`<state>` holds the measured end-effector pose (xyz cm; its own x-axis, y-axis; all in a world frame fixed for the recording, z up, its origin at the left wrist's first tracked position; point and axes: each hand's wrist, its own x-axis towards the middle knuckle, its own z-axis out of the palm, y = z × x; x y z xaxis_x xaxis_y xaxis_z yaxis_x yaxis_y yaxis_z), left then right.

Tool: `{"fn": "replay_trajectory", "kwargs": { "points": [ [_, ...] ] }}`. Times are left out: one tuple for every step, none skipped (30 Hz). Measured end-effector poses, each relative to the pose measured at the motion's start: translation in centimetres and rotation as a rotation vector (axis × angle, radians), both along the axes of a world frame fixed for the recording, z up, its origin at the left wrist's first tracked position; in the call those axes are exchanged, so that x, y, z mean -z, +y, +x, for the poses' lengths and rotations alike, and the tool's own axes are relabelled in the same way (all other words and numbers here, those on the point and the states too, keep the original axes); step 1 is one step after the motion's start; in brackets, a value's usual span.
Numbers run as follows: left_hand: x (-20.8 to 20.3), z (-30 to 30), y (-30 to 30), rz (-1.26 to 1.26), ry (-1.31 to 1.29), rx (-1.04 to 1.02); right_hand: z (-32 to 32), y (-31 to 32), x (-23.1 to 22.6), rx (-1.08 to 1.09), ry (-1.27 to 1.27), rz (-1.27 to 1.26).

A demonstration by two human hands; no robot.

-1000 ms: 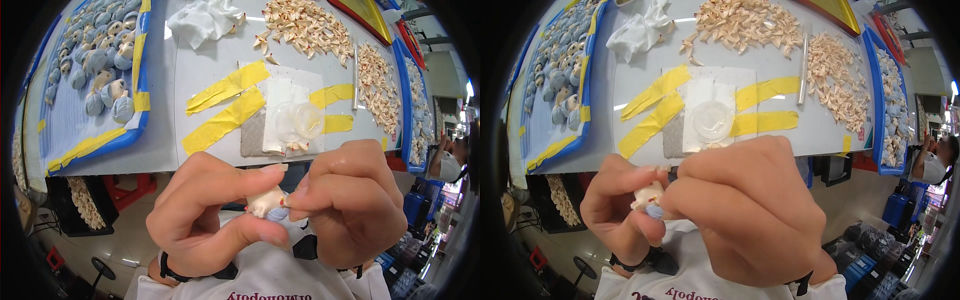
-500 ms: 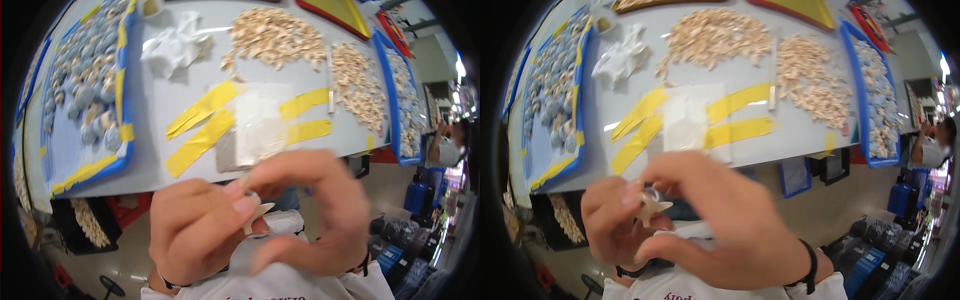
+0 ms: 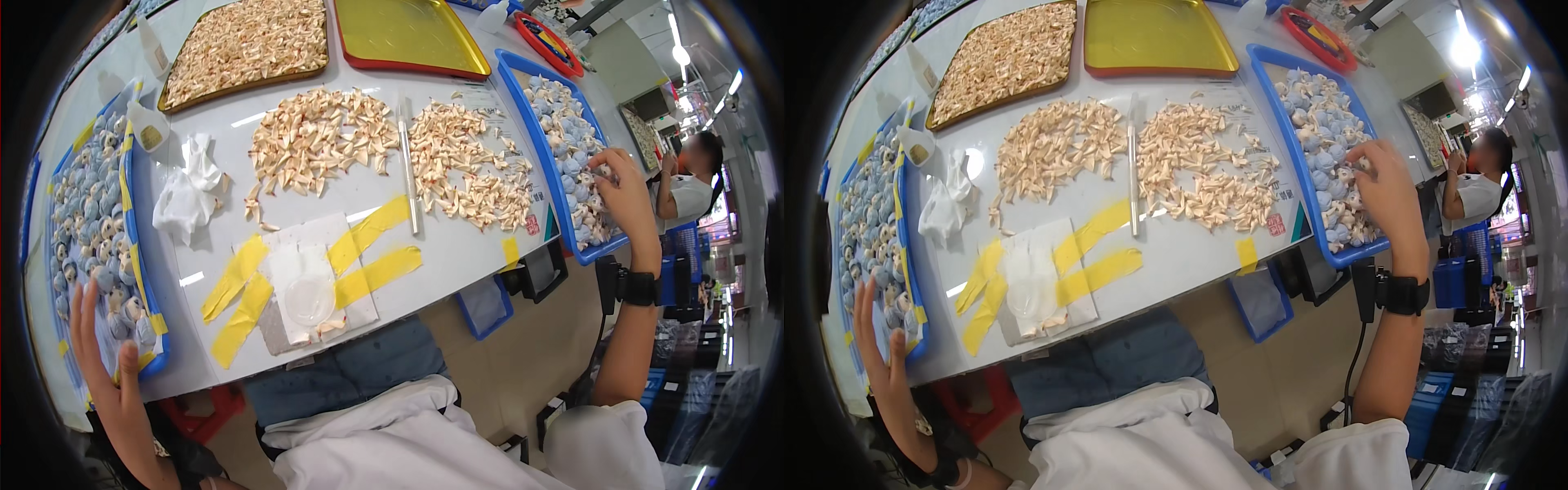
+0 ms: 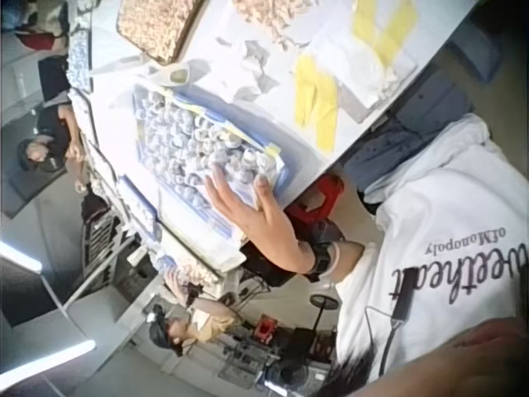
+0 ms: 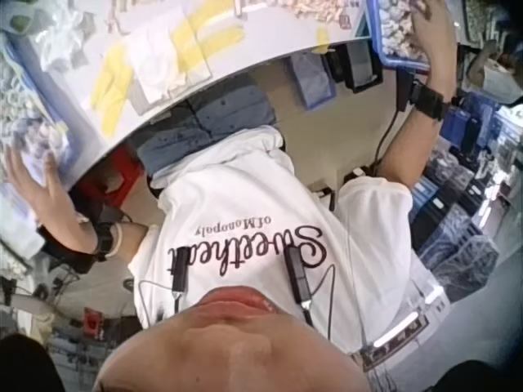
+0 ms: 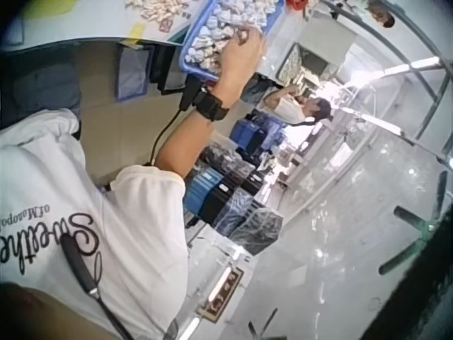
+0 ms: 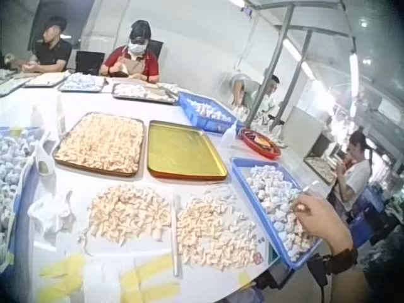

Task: The person assembles small figurines by hand, picking up tiny white components from a tray and attaching them to the heads of blue figures. The person repeatedly picks up parts, aligns them, and presses them onto the figurines, placing the completed units into a blue tray.

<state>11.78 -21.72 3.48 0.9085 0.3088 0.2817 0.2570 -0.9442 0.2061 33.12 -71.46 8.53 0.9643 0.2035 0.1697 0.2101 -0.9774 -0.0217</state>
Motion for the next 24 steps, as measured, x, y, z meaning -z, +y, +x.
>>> {"fn": "replay_trajectory", "kwargs": {
  "points": [
    [-0.1,0.0,-0.2,-0.160,0.010,0.034,0.0,0.4,-0.2,0.014,0.018,0.025],
    [-0.2,0.0,-0.2,-0.186,0.027,0.038,-0.2,0.8,-0.3,0.001,-0.006,0.042],
    [-0.2,0.1,-0.2,-0.212,0.042,0.043,-0.5,1.1,-0.4,-0.009,-0.030,0.059],
    [-0.3,0.3,-0.3,-0.237,0.060,0.053,-0.8,1.4,-0.5,-0.016,-0.053,0.078],
    [-0.5,0.3,-0.4,-0.188,0.087,0.041,-0.8,2.5,-0.5,-0.067,-0.089,0.108],
    [-0.7,0.4,-0.4,-0.140,0.115,0.030,-1.0,4.1,-0.5,-0.115,-0.126,0.138],
    [-0.8,0.4,-0.4,-0.093,0.144,0.015,-1.1,6.1,-0.4,-0.167,-0.162,0.168],
    [-0.8,0.7,-0.7,-0.120,0.121,0.016,-1.3,8.1,-0.5,-0.237,-0.077,0.222],
    [-0.6,1.4,-1.4,-0.155,0.094,0.032,-1.7,9.7,-0.4,-0.293,0.003,0.265],
    [-0.6,1.9,-1.8,-0.185,0.065,0.048,-2.0,10.8,0.0,-0.315,0.114,0.326],
    [-0.8,1.9,-1.8,-0.195,0.065,0.042,-2.0,11.8,0.5,-0.348,0.229,0.393],
    [-0.9,1.7,-1.7,-0.204,0.066,0.037,-1.8,12.3,1.2,-0.342,0.257,0.394],
    [-0.1,1.8,-1.7,-0.229,0.061,0.048,-1.5,12.3,2.1,-0.320,0.279,0.378],
    [-0.1,1.6,-1.4,-0.237,0.044,0.038,-1.2,12.4,2.6,-0.308,0.299,0.373],
    [0.1,1.3,-0.9,-0.245,0.028,0.031,-1.0,12.4,2.9,-0.293,0.279,0.369],
    [0.3,0.9,-0.3,-0.255,0.010,0.021,-0.8,12.5,3.1,-0.281,0.257,0.363],
    [0.4,0.4,0.3,-0.157,-0.039,0.003,-0.5,12.6,3.2,-0.275,0.233,0.363],
    [0.1,-0.2,0.7,-0.208,-0.075,-0.033,-0.2,12.7,3.5,-0.306,0.202,0.368],
    [0.3,-0.4,1.2,-0.278,-0.122,-0.051,-0.2,12.6,3.5,-0.322,0.158,0.355],
    [0.6,-0.6,1.6,-0.345,-0.163,-0.070,-0.1,12.6,3.4,-0.339,0.118,0.345],
    [1.3,-0.7,2.4,-0.341,-0.227,-0.080,-0.2,12.7,2.9,-0.292,0.103,0.367],
    [2.3,-1.3,3.5,-0.333,-0.291,-0.101,-0.3,13.0,2.7,-0.257,0.090,0.395],
    [2.5,-1.5,4.1,-0.318,-0.346,-0.122,-0.5,13.1,2.6,-0.219,0.085,0.432],
    [2.8,-1.6,4.4,-0.334,-0.387,-0.116,-0.5,12.9,2.4,-0.224,0.061,0.469]
  ]
}}
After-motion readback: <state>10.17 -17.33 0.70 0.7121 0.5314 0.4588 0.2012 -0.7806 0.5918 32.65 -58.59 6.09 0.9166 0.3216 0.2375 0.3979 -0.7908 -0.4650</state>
